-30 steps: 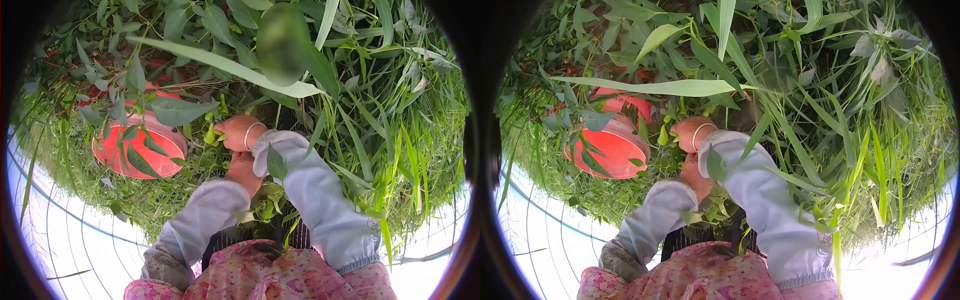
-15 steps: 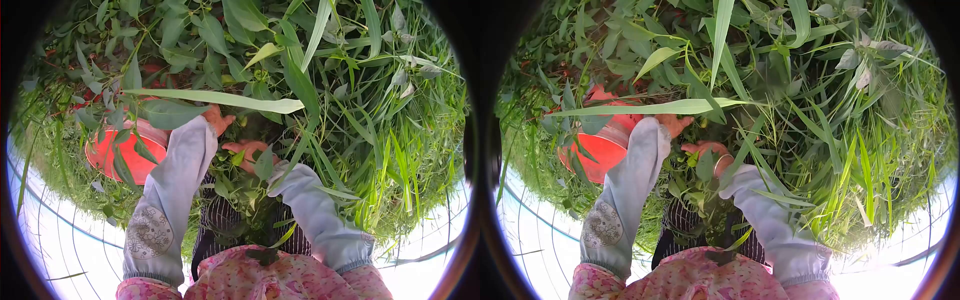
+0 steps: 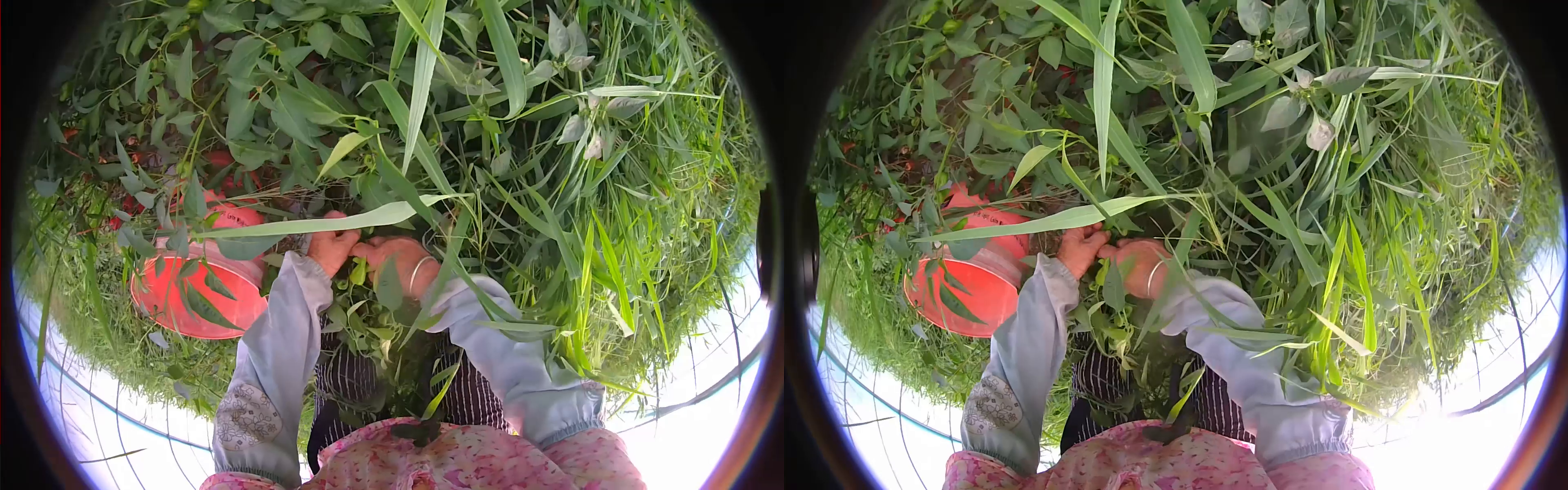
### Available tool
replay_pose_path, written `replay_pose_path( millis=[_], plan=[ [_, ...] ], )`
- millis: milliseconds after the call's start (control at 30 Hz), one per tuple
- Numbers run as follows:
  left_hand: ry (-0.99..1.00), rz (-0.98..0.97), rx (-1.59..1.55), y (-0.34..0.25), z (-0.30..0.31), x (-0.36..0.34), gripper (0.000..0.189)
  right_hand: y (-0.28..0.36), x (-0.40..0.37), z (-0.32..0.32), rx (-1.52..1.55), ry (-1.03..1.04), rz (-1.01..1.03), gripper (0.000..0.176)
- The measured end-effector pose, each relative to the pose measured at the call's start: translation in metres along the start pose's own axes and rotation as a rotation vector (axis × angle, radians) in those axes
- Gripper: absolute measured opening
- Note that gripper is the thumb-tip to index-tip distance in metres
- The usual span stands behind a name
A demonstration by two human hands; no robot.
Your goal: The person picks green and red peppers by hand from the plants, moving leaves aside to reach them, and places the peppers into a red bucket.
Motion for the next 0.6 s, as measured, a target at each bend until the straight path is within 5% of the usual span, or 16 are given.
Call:
replay_pose_path(
  millis=[67,133,200,267,533,567,600],
  plan=[
    [0.055,0.195,-0.296,-0.031,-0.007,-0.006,0.015,-0.013,-0.007,0.025,0.081,-0.039,-0.089,0.044],
    [0.079,0.165,-0.11,-0.03,-0.001,-0.01,0.012,-0.037,-0.009,0.05,0.126,-0.354,-0.016,0.045],
    [0.008,-0.062,0.131,-0.026,0.001,-0.014,0.014,-0.059,-0.016,0.081,0.171,-0.563,-0.263,0.046],
    [-0.021,-0.049,0.232,-0.033,0.007,-0.019,0.015,-0.113,-0.018,0.085,0.33,-0.767,-0.223,0.049],
    [0.013,-0.349,0.812,-0.081,0.014,-0.038,0.014,-0.172,-0.061,0.114,0.746,-0.691,-0.465,0.045],
    [-0.153,-0.695,0.754,-0.083,0.007,-0.044,0.015,-0.169,-0.063,0.116,0.765,-0.692,-0.448,0.045],
    [-0.166,-0.71,0.758,-0.091,0.004,-0.042,0.016,-0.166,-0.061,0.117,0.785,-0.693,-0.424,0.044]
  ],
)
Point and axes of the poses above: each hand's wrist, its own x-axis towards the middle knuckle, its own z-axis out of the back of the hand, y = z × x, the point moved 1 cm from there along x, towards the middle knuckle, and after that the axes turned 10 degrees about -y, right-handed, at the moved point
